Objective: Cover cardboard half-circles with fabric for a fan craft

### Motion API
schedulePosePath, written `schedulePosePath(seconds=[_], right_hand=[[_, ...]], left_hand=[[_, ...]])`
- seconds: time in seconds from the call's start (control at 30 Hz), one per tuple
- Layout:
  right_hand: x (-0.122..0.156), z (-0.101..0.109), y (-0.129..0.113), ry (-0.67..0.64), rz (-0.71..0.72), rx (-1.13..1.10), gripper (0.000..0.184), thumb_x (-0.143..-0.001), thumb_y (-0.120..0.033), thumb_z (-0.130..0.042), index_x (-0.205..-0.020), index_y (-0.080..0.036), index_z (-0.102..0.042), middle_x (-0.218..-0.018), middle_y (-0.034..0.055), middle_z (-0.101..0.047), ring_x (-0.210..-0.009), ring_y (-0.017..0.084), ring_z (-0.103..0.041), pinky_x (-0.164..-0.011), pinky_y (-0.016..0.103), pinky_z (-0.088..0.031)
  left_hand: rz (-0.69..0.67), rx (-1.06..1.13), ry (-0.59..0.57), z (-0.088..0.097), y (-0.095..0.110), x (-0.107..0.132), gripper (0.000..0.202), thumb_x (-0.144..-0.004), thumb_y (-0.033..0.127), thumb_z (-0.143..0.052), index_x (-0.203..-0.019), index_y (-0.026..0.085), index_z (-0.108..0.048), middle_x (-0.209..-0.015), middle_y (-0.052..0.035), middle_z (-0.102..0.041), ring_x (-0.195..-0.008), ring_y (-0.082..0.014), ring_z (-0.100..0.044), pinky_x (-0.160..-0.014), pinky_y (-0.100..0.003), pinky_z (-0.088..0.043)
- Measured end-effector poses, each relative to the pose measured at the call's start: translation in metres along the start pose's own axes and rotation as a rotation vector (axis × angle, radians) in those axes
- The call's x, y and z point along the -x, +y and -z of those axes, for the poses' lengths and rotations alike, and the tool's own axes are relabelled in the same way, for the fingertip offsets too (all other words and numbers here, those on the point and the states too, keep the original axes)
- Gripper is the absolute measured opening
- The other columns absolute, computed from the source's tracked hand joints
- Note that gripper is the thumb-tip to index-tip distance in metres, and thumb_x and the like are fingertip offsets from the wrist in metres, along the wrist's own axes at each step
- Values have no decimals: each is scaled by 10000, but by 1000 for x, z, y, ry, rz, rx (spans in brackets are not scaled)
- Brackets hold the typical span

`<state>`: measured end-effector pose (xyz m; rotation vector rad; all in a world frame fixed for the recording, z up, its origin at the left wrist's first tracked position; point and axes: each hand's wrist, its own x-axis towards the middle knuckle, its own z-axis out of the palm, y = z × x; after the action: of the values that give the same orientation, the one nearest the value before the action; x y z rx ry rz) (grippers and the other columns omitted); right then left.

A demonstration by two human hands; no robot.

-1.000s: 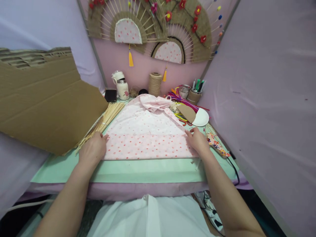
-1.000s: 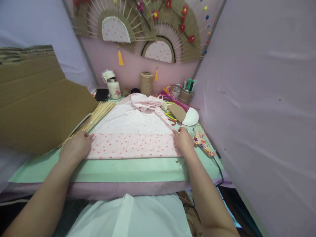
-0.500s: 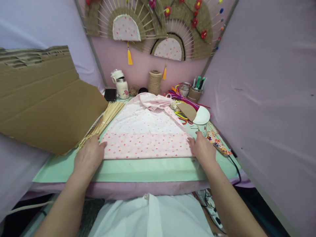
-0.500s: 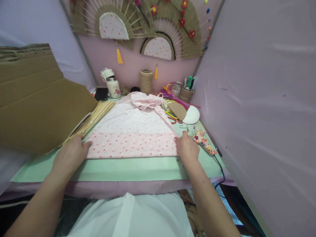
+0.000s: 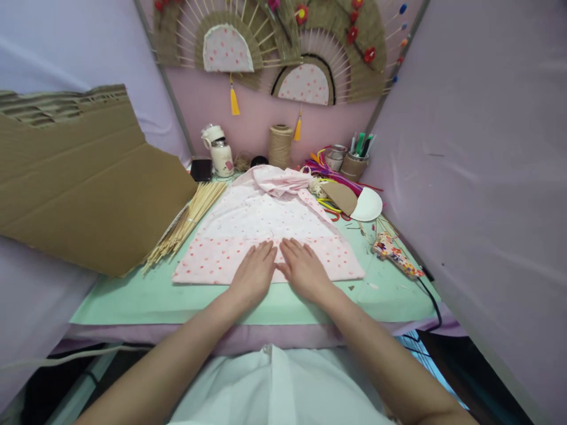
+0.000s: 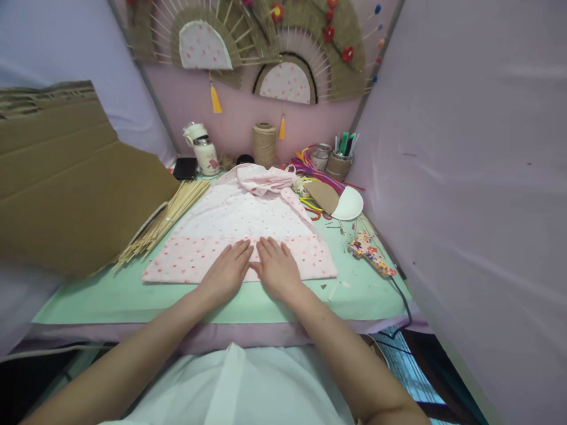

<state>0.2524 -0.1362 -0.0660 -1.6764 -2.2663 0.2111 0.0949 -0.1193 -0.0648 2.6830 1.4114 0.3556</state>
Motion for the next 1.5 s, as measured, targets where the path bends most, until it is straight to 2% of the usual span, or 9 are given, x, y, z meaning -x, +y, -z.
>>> schedulePosePath(seconds=[0.17,0.37,0.8,0.9,1.0,1.1,1.27,1.4,1.5], right_hand=[[21,13,24,-140,-194,68,800,-919,-638,-334,-1522,-121,-243,-1599,111,-170,-1476,273,-140,-1175,492,-147],[38,27,54,-189,-417,141,828,-902,-690,-280,-1546,-180,-173,-1614,117,-81,-1480,330,-48,-1160,549,-114],[40,34,58,-164,-429,47,852,-872,-687,-387,-1539,-189,-205,-1606,136,-127,-1479,340,-49,-1152,557,-101],[27,55,71,-34,-397,38,805,-878,-640,-439,-1504,-155,-292,-1578,160,-238,-1457,343,-184,-1145,526,-172],[-5,88,98,177,-366,57,662,-913,-560,-447,-1413,-129,-413,-1435,179,-476,-1326,281,-439,-1071,375,-339],[-49,116,129,193,-515,131,621,-872,-501,-551,-1342,-108,-459,-1267,198,-595,-1159,292,-572,-925,351,-439],[-99,118,157,167,-604,208,778,-721,-446,-733,-1339,-95,-416,-1292,229,-553,-1208,329,-513,-931,383,-423],[-105,106,159,159,-626,227,810,-711,-419,-732,-1353,-78,-375,-1296,245,-534,-1209,341,-502,-968,421,-393],[-96,112,154,221,-610,235,833,-760,-398,-663,-1425,-78,-275,-1358,254,-469,-1253,354,-464,-1006,441,-363]], left_hand=[[232,-150,-57,15,-20,29,739,-928,564,-343,-1490,85,-301,-1582,-161,-206,-1465,-324,-166,-1167,-529,-156],[494,-201,-118,31,-48,49,907,-839,726,-293,-1528,143,-206,-1604,-135,-135,-1454,-431,-81,-1118,-631,-108],[541,-220,-112,28,-55,47,945,-781,772,-258,-1523,188,-232,-1605,-109,-159,-1449,-442,-70,-1086,-653,-89],[542,-230,-113,26,-57,47,944,-777,769,-257,-1520,186,-247,-1605,-109,-161,-1450,-440,-73,-1084,-652,-94],[543,-226,-109,25,-58,46,943,-776,769,-258,-1520,191,-244,-1604,-108,-166,-1449,-443,-67,-1079,-659,-90],[543,-224,-104,25,-57,47,945,-774,764,-274,-1521,186,-241,-1603,-111,-169,-1448,-445,-69,-1079,-658,-86],[535,-208,-89,27,-55,48,942,-778,766,-273,-1518,182,-255,-1595,-122,-194,-1448,-443,-82,-1081,-659,-95],[521,-206,-80,29,-53,48,930,-791,760,-256,-1515,177,-267,-1591,-127,-206,-1446,-443,-97,-1085,-660,-98],[517,-200,-72,28,-54,49,927,-798,757,-252,-1520,175,-249,-1594,-130,-196,-1448,-442,-84,-1085,-666,-90]])
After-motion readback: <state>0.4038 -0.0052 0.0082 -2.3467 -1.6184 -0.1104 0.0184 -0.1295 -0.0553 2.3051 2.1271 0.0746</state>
